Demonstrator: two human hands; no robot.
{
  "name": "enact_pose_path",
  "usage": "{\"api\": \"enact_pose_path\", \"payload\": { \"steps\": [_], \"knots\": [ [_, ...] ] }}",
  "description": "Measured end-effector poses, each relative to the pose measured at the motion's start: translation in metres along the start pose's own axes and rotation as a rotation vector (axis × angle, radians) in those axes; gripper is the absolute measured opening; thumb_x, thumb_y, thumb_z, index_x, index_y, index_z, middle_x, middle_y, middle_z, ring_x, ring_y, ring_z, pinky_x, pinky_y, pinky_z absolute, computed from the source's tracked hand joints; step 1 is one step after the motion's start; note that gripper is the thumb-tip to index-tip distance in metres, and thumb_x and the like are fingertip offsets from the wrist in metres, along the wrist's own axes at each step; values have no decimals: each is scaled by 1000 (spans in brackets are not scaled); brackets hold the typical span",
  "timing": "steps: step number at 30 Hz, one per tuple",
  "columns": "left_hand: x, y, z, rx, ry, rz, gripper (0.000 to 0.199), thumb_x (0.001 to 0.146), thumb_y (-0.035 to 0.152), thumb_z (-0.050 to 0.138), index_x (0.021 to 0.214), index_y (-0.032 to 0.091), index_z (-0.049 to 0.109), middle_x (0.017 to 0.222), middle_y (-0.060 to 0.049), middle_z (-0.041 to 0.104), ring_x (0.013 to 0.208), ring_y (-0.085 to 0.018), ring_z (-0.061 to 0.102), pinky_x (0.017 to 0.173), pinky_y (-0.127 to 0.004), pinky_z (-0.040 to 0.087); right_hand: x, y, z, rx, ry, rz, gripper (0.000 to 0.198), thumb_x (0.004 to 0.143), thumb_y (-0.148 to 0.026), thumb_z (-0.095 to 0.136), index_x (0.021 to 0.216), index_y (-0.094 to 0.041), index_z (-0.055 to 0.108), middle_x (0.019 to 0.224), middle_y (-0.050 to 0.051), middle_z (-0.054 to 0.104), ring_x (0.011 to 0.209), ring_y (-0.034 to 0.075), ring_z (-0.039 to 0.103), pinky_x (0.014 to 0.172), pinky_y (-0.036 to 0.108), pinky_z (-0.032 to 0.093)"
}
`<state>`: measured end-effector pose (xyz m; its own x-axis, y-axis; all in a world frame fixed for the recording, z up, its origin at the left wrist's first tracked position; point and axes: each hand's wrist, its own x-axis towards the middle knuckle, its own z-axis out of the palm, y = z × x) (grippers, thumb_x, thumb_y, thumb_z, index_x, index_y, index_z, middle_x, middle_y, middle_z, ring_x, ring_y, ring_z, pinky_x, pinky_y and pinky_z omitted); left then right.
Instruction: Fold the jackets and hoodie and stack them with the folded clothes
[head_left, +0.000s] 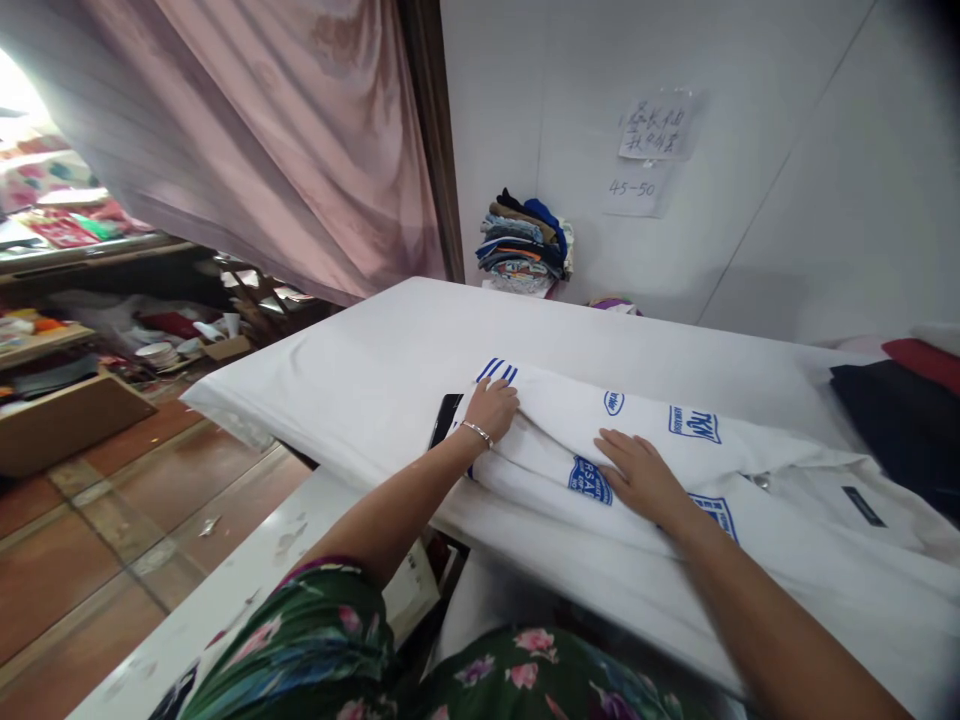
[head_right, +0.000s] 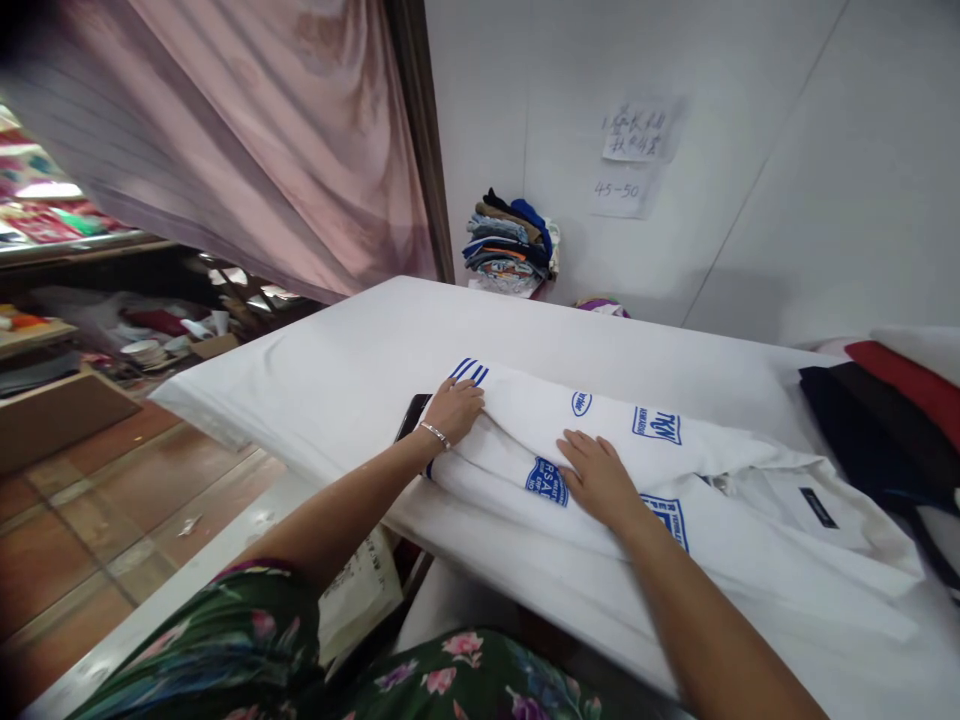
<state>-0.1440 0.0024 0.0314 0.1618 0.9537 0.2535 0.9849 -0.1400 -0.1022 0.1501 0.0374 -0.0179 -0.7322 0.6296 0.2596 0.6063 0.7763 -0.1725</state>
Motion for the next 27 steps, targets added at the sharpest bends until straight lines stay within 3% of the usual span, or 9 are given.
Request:
{"api": "enact_pose_path", "payload": {
  "steps": [6,11,15,19,23,27],
  "knots": [
    [-27,4,1,-60,40,-12,22,87,13,45,81,21,65,96,-3,68,97,-17,58,97,-41,35,-1,9,-4,80,-23,-48,43,87,-18,37,124,-24,57,133,5,55,127,24,47,104,52,36],
    [-35,7,-7,-14,132,-14,24,90,18,42,89,22,65,109,-4,66,105,-18,56,104,-43,31,-4,7,-8,134,22,-54,45,88,-18,36,127,-25,55,131,4,57,128,23,46,106,50,35],
    [-37,7,-1,-24,47,-11,24,90,22,42,84,23,66,103,-3,67,100,-19,59,99,-42,37,-5,1,-4,74,-96,-68,46,83,-18,41,126,-24,57,140,4,48,134,26,37,107,52,32],
    [-37,2,4,-43,11,-14,27,92,23,40,90,25,67,109,-2,67,103,-18,59,97,-39,39,-5,-1,-1,74,-127,-48,44,86,-22,42,128,-25,55,143,5,45,136,26,34,108,53,29],
    [-25,-6,-8,-3,78,-10,29,90,14,40,95,23,67,108,-3,68,101,-17,60,95,-36,40,-3,0,1,158,-49,-23,40,91,-28,38,126,-26,57,136,5,52,131,26,41,107,54,32],
    [2,-12,-35,16,202,13,29,91,16,40,103,23,66,118,-4,65,110,-19,56,95,-38,39,0,-3,-4,289,199,49,42,93,-30,34,132,-25,51,135,6,54,127,23,47,105,47,39]
  ]
}}
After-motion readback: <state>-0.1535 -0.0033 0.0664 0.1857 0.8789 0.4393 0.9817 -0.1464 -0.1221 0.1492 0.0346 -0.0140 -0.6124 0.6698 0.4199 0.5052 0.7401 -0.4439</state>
